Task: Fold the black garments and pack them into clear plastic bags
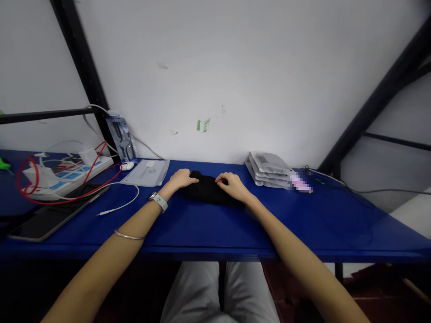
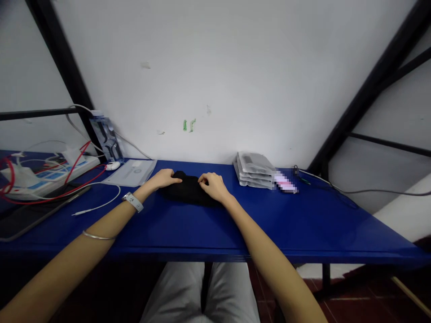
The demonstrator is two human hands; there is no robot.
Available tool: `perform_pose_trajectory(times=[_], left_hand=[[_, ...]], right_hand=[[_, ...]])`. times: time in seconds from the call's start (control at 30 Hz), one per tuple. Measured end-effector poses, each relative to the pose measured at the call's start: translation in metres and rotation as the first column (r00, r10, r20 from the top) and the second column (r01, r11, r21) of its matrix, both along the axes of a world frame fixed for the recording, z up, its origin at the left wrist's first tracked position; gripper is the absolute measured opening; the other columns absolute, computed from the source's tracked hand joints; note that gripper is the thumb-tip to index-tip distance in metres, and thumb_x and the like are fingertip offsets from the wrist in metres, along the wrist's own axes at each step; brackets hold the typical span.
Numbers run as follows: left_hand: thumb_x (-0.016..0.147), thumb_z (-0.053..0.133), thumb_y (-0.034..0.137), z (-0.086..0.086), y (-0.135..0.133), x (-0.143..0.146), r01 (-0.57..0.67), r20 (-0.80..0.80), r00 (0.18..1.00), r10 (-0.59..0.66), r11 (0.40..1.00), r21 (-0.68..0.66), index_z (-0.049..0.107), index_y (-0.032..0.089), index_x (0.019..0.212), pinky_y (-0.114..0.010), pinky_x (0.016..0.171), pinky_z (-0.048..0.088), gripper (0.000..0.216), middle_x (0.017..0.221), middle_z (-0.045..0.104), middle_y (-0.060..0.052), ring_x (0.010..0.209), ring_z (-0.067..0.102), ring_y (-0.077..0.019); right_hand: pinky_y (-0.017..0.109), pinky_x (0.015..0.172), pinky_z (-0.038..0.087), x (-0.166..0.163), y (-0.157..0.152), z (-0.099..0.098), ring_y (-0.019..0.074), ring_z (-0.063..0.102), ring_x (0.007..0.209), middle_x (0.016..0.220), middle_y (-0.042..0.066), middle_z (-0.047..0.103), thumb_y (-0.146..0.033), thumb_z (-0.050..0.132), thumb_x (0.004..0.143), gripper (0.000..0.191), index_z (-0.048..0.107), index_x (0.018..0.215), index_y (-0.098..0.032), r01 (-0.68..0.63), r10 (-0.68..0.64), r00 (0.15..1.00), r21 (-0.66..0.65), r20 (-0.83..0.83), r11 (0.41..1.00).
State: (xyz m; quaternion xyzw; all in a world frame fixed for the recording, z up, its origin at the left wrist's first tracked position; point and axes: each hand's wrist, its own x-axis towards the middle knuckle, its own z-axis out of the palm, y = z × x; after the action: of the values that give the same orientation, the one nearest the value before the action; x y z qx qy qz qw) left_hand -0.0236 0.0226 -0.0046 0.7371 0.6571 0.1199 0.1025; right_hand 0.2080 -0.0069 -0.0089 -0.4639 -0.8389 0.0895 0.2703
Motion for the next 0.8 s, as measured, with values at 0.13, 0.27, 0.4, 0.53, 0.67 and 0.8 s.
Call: perform_pose_trajectory(times=[0.13,0.27,0.4,0.53,0.67,0.8], left_hand=[[0.077,0.057,0.04,0.012,0.001,-0.005,-0.058,0.052,0.997,0.055,0.998,0.04,0.06,0.015,0.099,-0.029,0.063,0.042,0.034,0.103,0.069,-0.015,0.092,0.065,-0.0268],[0.076,0.059,0.039,0.041,0.0,-0.008,-0.081,-0.046,0.995,0.087,0.99,0.114,0.055,0.014,0.108,-0.032,0.069,0.044,0.04,0.107,0.067,-0.017,0.097,0.064,-0.0307],[0.075,0.062,0.029,0.074,-0.007,0.017,-0.07,-0.183,0.977,0.112,0.973,0.219,0.056,0.016,0.107,-0.036,0.079,0.044,0.035,0.106,0.067,-0.017,0.102,0.062,-0.0328],[0.073,0.069,0.029,0.083,-0.015,0.062,0.044,-0.213,0.977,0.009,0.968,0.245,0.053,0.016,0.114,-0.036,0.085,0.043,0.047,0.108,0.066,-0.017,0.107,0.061,-0.0323],[0.077,0.062,0.055,0.07,-0.016,0.088,0.208,-0.031,0.978,-0.206,0.975,0.079,0.056,0.017,0.11,-0.031,0.075,0.045,0.051,0.096,0.07,-0.013,0.09,0.066,-0.0267],[0.086,0.049,0.053,0.062,-0.01,0.063,0.274,0.224,0.932,-0.286,0.958,0.085,0.06,0.017,0.1,-0.027,0.066,0.045,0.041,0.077,0.071,-0.006,0.069,0.066,-0.0182]], right_hand=[[0.032,0.081,0.045,0.011,0.007,0.009,0.0191,0.062,0.085,0.089,0.005,0.07,-0.02,0.048,0.08,0.022,0.068,0.088,-0.018,0.147,-0.114,0.963,0.123,-0.244,0.981],[0.033,0.082,0.046,0.02,0.011,0.017,0.0197,0.062,0.083,0.087,0.005,0.071,-0.023,0.045,0.08,0.023,0.067,0.084,-0.019,0.272,-0.192,0.886,0.135,-0.422,0.953],[0.035,0.083,0.047,0.022,0.011,0.019,0.0208,0.063,0.084,0.086,0.005,0.071,-0.027,0.044,0.08,0.025,0.067,0.084,-0.019,0.307,-0.216,0.844,0.112,-0.491,0.945],[0.035,0.083,0.047,0.02,0.01,0.018,0.0212,0.063,0.084,0.086,0.006,0.071,-0.029,0.044,0.08,0.025,0.067,0.084,-0.019,0.319,-0.225,0.831,0.105,-0.508,0.942],[0.035,0.082,0.048,0.02,0.009,0.017,0.0212,0.063,0.083,0.086,0.006,0.072,-0.03,0.043,0.081,0.026,0.067,0.085,-0.019,0.32,-0.226,0.823,0.095,-0.521,0.943],[0.035,0.083,0.047,0.019,0.009,0.018,0.0216,0.063,0.085,0.089,0.008,0.071,-0.03,0.042,0.082,0.028,0.066,0.088,-0.017,0.312,-0.215,0.83,0.11,-0.514,0.944]])
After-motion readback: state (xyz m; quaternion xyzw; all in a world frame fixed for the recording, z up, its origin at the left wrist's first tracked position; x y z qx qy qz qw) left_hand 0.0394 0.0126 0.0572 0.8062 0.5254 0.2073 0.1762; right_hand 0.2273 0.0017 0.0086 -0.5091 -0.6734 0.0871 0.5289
